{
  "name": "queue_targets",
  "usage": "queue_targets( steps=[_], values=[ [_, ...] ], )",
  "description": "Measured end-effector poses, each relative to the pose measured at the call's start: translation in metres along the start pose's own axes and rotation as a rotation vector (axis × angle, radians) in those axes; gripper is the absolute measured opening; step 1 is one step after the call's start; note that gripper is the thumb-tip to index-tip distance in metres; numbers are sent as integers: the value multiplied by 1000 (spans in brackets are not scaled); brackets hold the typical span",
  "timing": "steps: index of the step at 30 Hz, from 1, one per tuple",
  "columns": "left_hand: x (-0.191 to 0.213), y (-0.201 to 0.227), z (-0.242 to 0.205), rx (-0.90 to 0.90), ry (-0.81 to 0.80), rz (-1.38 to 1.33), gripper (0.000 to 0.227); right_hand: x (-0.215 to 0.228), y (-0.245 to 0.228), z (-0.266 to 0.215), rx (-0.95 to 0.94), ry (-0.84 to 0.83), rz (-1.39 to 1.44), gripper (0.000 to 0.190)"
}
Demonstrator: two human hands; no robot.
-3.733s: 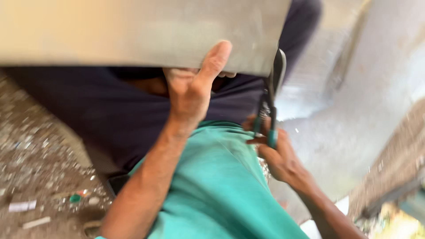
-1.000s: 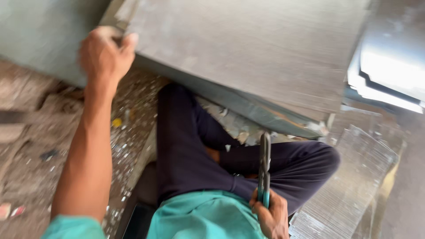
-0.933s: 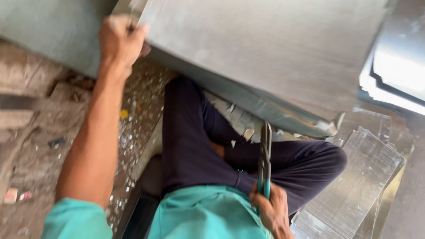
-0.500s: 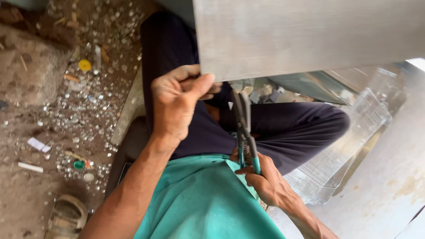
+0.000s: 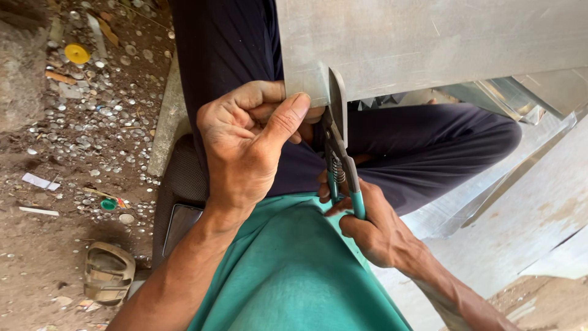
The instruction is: The person uses tin snips to cut a rectangular metal sheet into smaller pieces. They hold the sheet with their left hand and cut along a marked line with their right hand, then place the cut piece onto a stack.
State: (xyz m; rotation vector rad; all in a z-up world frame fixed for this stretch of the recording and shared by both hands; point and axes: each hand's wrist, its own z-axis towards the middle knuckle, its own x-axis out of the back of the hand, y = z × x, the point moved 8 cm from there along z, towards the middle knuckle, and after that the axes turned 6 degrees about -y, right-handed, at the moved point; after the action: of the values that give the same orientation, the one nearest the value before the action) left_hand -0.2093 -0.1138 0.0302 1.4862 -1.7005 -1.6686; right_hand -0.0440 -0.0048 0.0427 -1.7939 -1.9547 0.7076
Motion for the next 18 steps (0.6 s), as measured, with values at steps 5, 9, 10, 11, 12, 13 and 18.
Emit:
queue_targets(
  steps=[5, 9, 10, 11, 12, 13, 18],
  values=[
    [9, -16, -4, 36, -3, -31, 12, 12, -1, 6, 6, 88, -172, 36],
    [9, -20, -4, 79, -15, -51, 13, 13, 2, 5, -31, 148, -238, 8],
    [8, -10, 4, 16, 1, 32, 14, 12, 1, 5, -22, 159, -230, 6],
    [6, 4, 15, -54, 16, 117, 18, 12, 1, 7, -7, 172, -223, 4],
    [1, 17, 31, -143, 27, 218, 27, 14, 3, 9, 4, 184, -216, 4],
    [-3, 32, 42, -228, 49, 326, 37, 15, 6, 11, 15, 192, -204, 4],
    [-31, 54, 62, -550, 119, 462, 41, 29, 47, -3, -12, 37, -133, 21]
  ],
)
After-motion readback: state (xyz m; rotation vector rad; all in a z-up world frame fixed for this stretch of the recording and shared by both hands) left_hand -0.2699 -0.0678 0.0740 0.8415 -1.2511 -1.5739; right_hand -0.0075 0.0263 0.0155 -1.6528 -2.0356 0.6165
